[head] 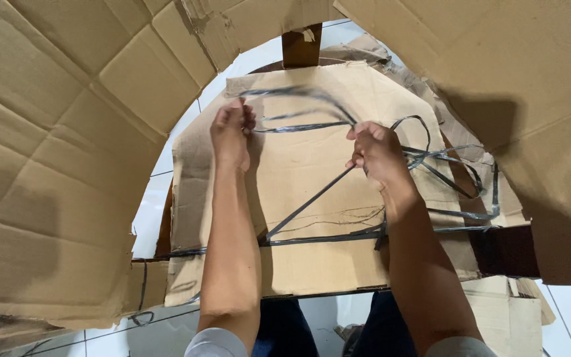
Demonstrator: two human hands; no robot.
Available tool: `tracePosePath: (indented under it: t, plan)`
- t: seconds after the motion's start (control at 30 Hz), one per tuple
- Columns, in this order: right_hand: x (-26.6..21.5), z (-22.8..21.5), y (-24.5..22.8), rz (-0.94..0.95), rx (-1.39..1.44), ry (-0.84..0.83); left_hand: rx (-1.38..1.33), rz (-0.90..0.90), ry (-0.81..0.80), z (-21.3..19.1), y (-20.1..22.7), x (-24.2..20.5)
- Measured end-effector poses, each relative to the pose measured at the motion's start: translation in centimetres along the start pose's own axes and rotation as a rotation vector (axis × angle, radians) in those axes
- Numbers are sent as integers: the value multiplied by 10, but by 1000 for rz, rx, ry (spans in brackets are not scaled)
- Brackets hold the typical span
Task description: Wrap a wooden chair in cardboard and secure it with plastic straps.
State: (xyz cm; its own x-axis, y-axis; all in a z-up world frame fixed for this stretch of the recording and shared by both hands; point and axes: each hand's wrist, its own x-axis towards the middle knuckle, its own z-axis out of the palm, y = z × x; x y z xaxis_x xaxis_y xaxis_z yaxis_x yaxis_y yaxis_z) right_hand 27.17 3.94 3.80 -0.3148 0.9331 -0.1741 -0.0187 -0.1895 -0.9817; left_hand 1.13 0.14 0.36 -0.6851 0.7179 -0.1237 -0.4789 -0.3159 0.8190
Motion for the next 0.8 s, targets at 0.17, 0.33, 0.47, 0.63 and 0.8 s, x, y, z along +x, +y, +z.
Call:
tracePosePath:
  t: [0.17, 0.33, 0.47, 0.63, 0.8]
  plan:
    - [13, -8, 18, 13, 172, 273, 392, 246, -75, 7, -9, -15]
    - [17, -3, 12, -24, 199, 389, 511, 266, -157, 15, -27, -17]
    - [12, -5, 2, -51, 203, 426, 738, 208, -181, 19, -34, -23]
    - [13, -14, -1, -53, 157, 441, 838, 292, -214, 23, -39, -27]
    - [12, -12, -3, -128, 89, 477, 837, 314, -246, 27, -33, -32]
